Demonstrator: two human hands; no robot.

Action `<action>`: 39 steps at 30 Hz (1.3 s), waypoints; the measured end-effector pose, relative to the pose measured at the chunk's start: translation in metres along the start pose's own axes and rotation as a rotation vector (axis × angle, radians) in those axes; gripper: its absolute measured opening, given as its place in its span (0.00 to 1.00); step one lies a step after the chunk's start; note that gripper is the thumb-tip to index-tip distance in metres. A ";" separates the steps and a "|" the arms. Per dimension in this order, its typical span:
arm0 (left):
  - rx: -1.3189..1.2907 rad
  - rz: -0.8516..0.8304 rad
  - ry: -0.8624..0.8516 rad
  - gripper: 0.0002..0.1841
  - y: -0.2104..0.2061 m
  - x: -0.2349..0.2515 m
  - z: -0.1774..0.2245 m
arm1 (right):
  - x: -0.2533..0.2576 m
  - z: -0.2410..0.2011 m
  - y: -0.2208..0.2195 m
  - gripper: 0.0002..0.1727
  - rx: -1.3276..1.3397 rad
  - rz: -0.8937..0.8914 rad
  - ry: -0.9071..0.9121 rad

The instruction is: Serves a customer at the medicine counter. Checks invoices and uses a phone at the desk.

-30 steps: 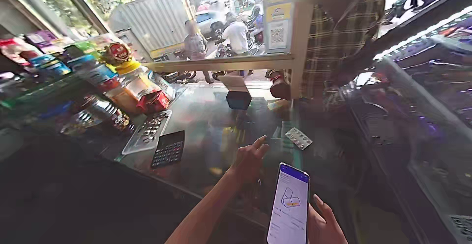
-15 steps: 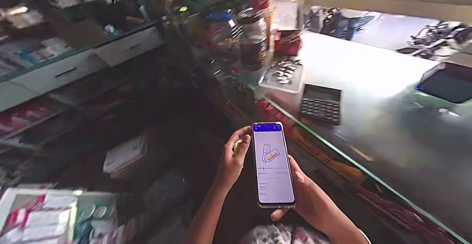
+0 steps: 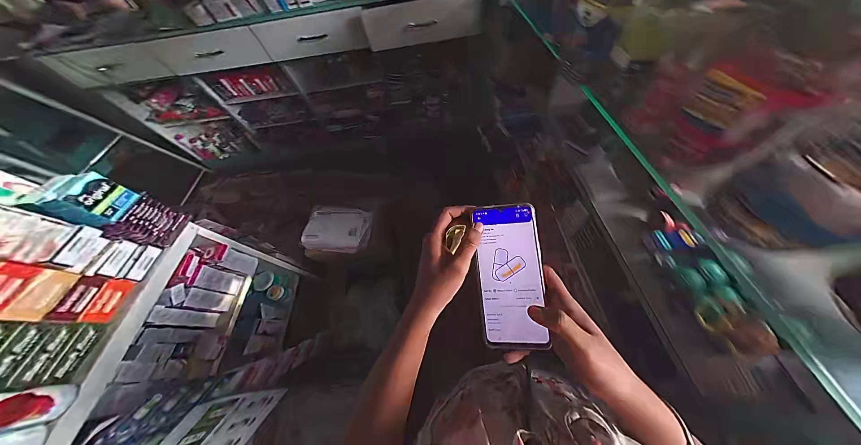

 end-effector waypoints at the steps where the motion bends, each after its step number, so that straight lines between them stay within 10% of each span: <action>1: -0.003 0.049 -0.005 0.11 0.010 0.034 -0.002 | 0.036 -0.006 0.006 0.32 -0.015 -0.024 -0.001; 19: 0.122 0.506 -0.134 0.14 0.321 0.510 -0.022 | 0.669 -0.017 -0.036 0.33 -0.096 -0.447 -0.113; 39: 0.429 1.292 0.035 0.38 0.817 0.782 0.046 | 1.217 0.064 -0.395 0.40 -0.499 -0.949 0.106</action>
Point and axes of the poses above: each hand's wrist, its own x-axis towards the middle knuckle, its own y-axis out of the back of the hand, z = x × y, the point moved 8 cm from there along x, towards the middle knuckle, and after that the axes turned 11 degrees about -x, right-handed, at the moved point
